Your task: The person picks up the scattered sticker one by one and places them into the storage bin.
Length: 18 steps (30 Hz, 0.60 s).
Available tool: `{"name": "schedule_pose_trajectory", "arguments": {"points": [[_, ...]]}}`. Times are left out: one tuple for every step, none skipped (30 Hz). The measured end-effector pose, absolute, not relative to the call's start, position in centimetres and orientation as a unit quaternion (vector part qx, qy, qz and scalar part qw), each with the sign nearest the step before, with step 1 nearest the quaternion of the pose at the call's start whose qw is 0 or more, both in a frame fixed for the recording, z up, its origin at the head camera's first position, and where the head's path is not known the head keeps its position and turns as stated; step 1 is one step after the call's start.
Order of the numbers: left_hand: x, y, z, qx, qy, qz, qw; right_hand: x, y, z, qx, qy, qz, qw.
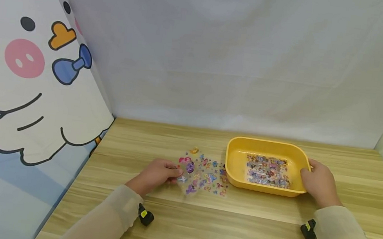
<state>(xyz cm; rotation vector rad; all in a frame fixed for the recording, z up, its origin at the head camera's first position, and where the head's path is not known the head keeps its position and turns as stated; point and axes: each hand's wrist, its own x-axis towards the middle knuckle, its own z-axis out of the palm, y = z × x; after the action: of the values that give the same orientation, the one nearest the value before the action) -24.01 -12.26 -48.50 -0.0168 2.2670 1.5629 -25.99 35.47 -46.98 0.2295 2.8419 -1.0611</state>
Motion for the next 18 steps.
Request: {"name": "schedule_pose_trajectory", "arguments": {"points": [[-24.0,-12.1,-48.5,-0.006,0.807,0.559,0.192,-26.0,35.5,-47.0,0.076,0.933,-0.349,0.05],[-24.0,-12.0,-48.6,-0.007,0.805,0.561,0.192,-26.0,35.5,-47.0,0.076,0.933,-0.348,0.05],[-24.1,-11.9,-48.6,-0.009,0.803,0.564,0.193,-26.0,35.5,-47.0,0.077,0.933,-0.349,0.051],[-24.1,-11.8,-48.6,-0.009,0.803,0.564,0.193,-26.0,35.5,-47.0,0.076,0.933,-0.349,0.051],[-24.1,-11.7,-48.6,-0.009,0.802,0.565,0.194,-26.0,35.4,-47.0,0.075,0.933,-0.349,0.051],[-24.2,-11.6,-48.6,-0.009,0.801,0.565,0.196,-26.0,35.4,-47.0,0.074,0.933,-0.349,0.05],[-24.2,-11.5,-48.6,-0.009,0.8,0.566,0.198,-26.0,35.4,-46.9,0.073,0.933,-0.348,0.05],[-24.2,-11.4,-48.5,-0.006,0.8,0.566,0.2,-26.1,35.4,-46.9,0.073,0.933,-0.348,0.049],[-24.2,-11.2,-48.4,-0.004,0.8,0.565,0.202,-26.1,35.4,-46.9,0.072,0.934,-0.347,0.048],[-24.3,-11.0,-48.4,-0.002,0.799,0.566,0.204,-26.1,35.5,-46.9,0.072,0.934,-0.347,0.048],[-24.3,-10.8,-48.3,-0.001,0.798,0.567,0.206,-26.1,35.5,-46.9,0.072,0.934,-0.347,0.047],[-24.4,-10.7,-48.3,0.002,0.798,0.565,0.208,-26.1,35.5,-46.9,0.073,0.934,-0.347,0.048],[-24.4,-10.5,-48.2,0.004,0.796,0.567,0.211,-26.1,35.5,-46.9,0.074,0.934,-0.347,0.049],[-24.5,-10.3,-48.2,0.008,0.796,0.567,0.213,-26.1,35.5,-46.9,0.074,0.933,-0.348,0.05],[-24.6,-10.0,-48.1,0.008,0.795,0.567,0.216,-26.1,35.5,-47.0,0.075,0.933,-0.347,0.051],[-24.7,-9.9,-48.0,0.012,0.794,0.566,0.22,-26.1,35.5,-47.0,0.076,0.933,-0.349,0.053],[-24.9,-9.7,-47.8,0.017,0.797,0.562,0.222,-26.1,35.5,-47.0,0.077,0.933,-0.349,0.053],[-25.0,-9.5,-47.6,0.024,0.8,0.556,0.224,-26.1,35.5,-47.0,0.078,0.932,-0.349,0.054]]}}
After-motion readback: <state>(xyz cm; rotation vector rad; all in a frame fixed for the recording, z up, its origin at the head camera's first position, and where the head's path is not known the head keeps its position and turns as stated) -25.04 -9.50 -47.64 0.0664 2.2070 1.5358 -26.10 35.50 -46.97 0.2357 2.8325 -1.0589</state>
